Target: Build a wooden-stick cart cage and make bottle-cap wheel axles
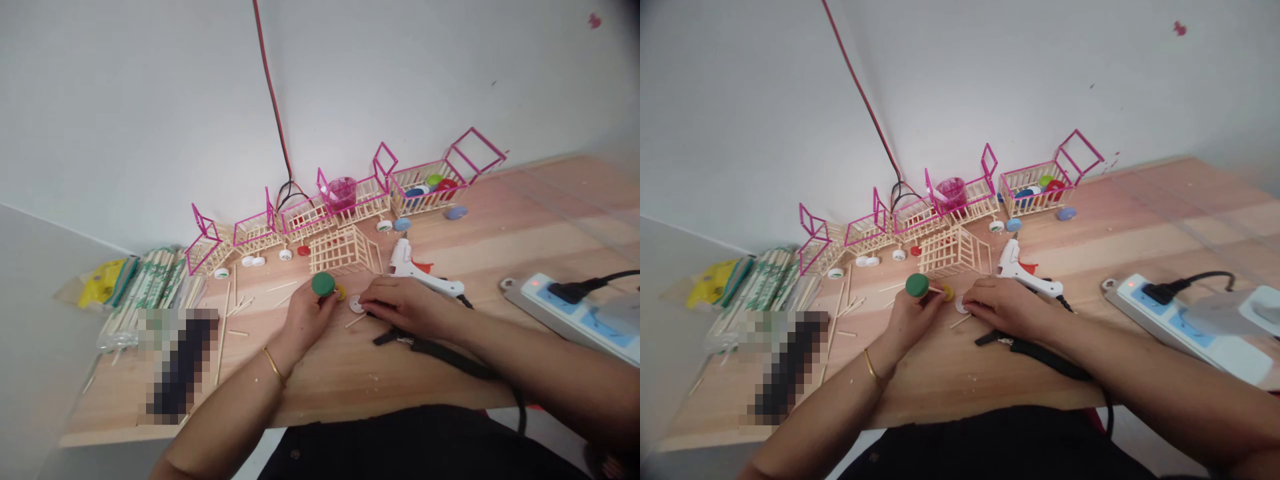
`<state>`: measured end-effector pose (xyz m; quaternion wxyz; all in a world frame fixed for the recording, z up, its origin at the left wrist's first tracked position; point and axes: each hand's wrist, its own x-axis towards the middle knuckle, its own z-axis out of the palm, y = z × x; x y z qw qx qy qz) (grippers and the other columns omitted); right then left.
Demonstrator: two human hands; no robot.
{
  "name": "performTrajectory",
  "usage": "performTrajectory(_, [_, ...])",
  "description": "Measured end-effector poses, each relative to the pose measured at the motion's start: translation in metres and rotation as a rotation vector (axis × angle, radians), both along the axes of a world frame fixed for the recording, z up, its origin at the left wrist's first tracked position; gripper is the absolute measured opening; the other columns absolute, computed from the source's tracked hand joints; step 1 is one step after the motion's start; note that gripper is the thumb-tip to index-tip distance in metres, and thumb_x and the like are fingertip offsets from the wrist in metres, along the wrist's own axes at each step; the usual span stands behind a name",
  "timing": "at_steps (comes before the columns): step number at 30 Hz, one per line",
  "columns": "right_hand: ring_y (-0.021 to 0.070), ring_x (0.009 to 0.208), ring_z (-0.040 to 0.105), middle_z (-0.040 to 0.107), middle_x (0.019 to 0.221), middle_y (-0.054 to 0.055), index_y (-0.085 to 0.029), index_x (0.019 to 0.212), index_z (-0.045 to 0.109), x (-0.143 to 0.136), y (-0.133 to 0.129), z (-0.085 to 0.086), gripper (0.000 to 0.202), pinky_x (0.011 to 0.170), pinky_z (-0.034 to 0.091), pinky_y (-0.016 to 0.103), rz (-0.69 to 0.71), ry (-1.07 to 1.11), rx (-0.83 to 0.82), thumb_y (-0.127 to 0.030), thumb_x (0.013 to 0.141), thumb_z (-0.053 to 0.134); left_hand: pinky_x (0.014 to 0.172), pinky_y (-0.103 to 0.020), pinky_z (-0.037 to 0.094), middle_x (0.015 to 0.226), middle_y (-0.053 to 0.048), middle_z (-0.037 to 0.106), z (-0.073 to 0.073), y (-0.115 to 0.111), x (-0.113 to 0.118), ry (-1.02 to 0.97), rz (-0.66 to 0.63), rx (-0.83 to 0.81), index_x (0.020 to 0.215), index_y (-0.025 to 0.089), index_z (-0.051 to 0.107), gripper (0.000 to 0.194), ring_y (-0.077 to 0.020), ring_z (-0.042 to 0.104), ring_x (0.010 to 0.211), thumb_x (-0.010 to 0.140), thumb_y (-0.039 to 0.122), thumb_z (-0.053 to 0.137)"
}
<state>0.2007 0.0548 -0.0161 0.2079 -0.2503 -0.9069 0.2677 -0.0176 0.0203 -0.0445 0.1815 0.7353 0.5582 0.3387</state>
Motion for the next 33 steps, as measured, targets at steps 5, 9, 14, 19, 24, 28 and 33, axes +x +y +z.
performTrajectory(5, [0.0181,0.086,0.063,0.069,0.091,0.007,-0.018,0.097,0.066,0.000,0.000,0.000,0.020,0.077,0.052,0.032,0.010,0.001,0.009,-0.023,0.093,0.047,0.070,-0.030,0.051,0.079,-0.006,0.068,-0.001,0.000,-0.001,-0.028,0.017,0.021,0.083,0.018,0.066,0.013,-0.0175,0.063,0.075,0.085,0.026,0.057])
performTrajectory(9, [0.0183,0.086,0.063,0.069,0.090,0.007,-0.019,0.097,0.066,0.000,0.001,0.002,0.020,0.077,0.052,0.032,0.007,-0.013,0.001,-0.022,0.093,0.047,0.072,-0.030,0.050,0.081,-0.005,0.067,0.004,-0.002,0.000,-0.078,0.002,0.033,0.085,0.018,0.064,0.012,-0.0168,0.062,0.077,0.087,0.025,0.055])
performTrajectory(14, [0.0182,0.086,0.063,0.069,0.091,0.007,-0.018,0.098,0.065,0.001,0.001,0.001,0.020,0.077,0.051,0.032,0.002,-0.008,-0.005,-0.023,0.093,0.047,0.073,-0.026,0.047,0.089,-0.006,0.063,0.013,-0.002,0.002,-0.104,-0.060,0.077,0.084,0.017,0.062,0.008,-0.0148,0.059,0.081,0.085,0.017,0.055])
performTrajectory(19, [0.0180,0.087,0.062,0.068,0.091,0.007,-0.019,0.098,0.065,0.001,0.000,-0.001,0.020,0.077,0.051,0.032,0.004,-0.004,-0.006,-0.023,0.093,0.046,0.069,-0.026,0.046,0.081,-0.004,0.063,0.012,-0.002,0.001,-0.070,-0.045,0.024,0.079,0.018,0.062,0.011,-0.0146,0.058,0.075,0.086,0.020,0.054])
performTrajectory(24, [0.0181,0.087,0.062,0.068,0.091,0.007,-0.018,0.099,0.065,0.001,0.001,0.000,0.021,0.077,0.051,0.032,0.013,0.000,-0.002,-0.024,0.093,0.046,0.065,-0.025,0.045,0.074,-0.003,0.061,0.009,-0.001,0.000,-0.019,-0.029,0.046,0.077,0.018,0.060,0.010,-0.0142,0.057,0.070,0.085,0.021,0.054])
performTrajectory(28, [0.0181,0.086,0.062,0.069,0.091,0.007,-0.018,0.097,0.065,0.000,0.001,0.000,0.019,0.077,0.051,0.032,0.012,0.012,0.000,-0.022,0.093,0.046,0.066,-0.025,0.046,0.076,-0.003,0.062,0.010,0.000,0.001,-0.008,-0.037,0.059,0.079,0.018,0.060,0.008,-0.0142,0.057,0.072,0.085,0.019,0.055])
performTrajectory(33, [0.0174,0.086,0.063,0.068,0.091,0.007,-0.018,0.098,0.063,0.000,-0.002,0.003,0.018,0.076,0.051,0.030,-0.010,0.109,0.022,-0.021,0.092,0.047,0.068,-0.026,0.047,0.079,-0.004,0.065,0.013,-0.004,0.003,-0.008,-0.079,0.116,0.083,0.018,0.063,0.009,-0.0149,0.060,0.075,0.086,0.019,0.055])
